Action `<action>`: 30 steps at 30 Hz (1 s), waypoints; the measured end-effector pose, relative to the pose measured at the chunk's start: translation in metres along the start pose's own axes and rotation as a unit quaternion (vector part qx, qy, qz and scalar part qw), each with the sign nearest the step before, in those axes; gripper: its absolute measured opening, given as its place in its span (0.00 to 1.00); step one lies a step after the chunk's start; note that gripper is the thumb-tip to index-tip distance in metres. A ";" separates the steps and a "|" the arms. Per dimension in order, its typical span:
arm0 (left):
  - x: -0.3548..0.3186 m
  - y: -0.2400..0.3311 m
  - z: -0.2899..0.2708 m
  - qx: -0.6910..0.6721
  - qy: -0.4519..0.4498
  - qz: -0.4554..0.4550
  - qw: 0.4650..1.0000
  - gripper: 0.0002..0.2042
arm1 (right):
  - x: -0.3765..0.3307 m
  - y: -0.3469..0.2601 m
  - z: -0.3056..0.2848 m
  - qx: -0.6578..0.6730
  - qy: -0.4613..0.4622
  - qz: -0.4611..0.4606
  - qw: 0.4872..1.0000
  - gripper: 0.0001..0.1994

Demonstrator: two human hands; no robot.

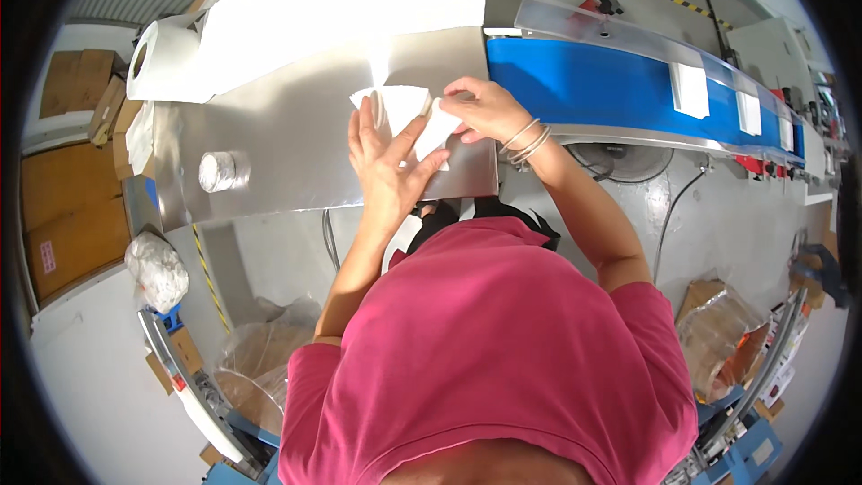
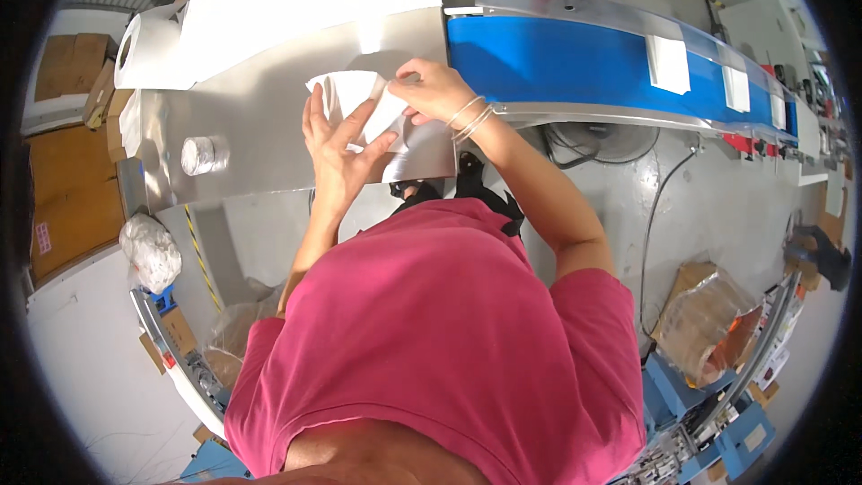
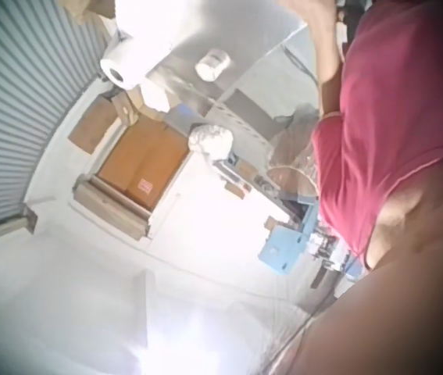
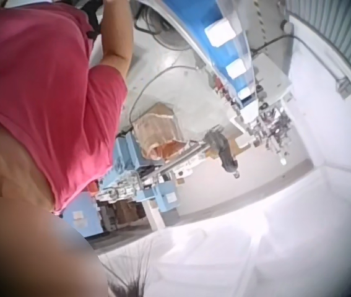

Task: Arranging and stacking folded paper products onto a conveyor belt for packaging.

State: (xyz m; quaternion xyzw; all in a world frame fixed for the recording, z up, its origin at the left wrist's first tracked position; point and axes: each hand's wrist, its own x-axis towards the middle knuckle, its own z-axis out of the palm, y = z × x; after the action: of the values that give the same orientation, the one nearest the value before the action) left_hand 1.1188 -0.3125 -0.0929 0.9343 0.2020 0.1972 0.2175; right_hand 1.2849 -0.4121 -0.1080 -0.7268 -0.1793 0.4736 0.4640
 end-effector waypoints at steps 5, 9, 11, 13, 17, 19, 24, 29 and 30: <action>0.002 -0.015 -0.004 -0.013 0.033 -0.020 0.999 0.20 | 0.002 0.057 -0.042 0.224 0.046 -0.075 0.971 0.20; -0.003 -0.027 -0.003 -0.009 0.029 -0.039 0.999 0.23 | -0.018 0.100 -0.113 0.161 0.322 -0.084 0.929 0.21; 0.000 -0.022 -0.002 -0.022 0.035 -0.023 0.999 0.22 | -0.021 0.118 -0.145 -0.213 0.452 -0.052 0.865 0.21; -0.001 -0.019 0.000 -0.022 0.038 -0.026 0.999 0.23 | -0.030 0.117 -0.134 -0.549 0.570 -0.087 0.605 0.23; 0.000 -0.020 -0.001 -0.033 0.031 -0.016 0.999 0.21 | -0.028 0.023 -0.050 -0.210 0.252 -0.071 0.942 0.30; 0.000 -0.018 0.000 -0.021 0.025 -0.007 0.999 0.19 | -0.018 -0.008 -0.001 -0.222 0.164 -0.034 0.961 0.34; 0.004 -0.011 -0.004 -0.019 0.015 0.010 1.000 0.18 | 0.009 -0.020 0.027 -0.250 0.107 -0.047 0.961 0.33; 0.001 -0.023 -0.002 -0.001 0.043 -0.021 0.999 0.18 | 0.003 0.046 -0.027 0.176 0.081 -0.081 0.978 0.23; 0.000 -0.024 -0.001 -0.003 0.046 -0.022 0.999 0.18 | 0.000 0.061 -0.045 0.175 0.146 -0.085 0.970 0.24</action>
State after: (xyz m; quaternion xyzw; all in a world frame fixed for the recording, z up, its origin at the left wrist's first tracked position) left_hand 1.1117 -0.2921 -0.1041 0.9191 0.2317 0.2354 0.2147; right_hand 1.3127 -0.4654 -0.1543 -0.6776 -0.0848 0.3450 0.6440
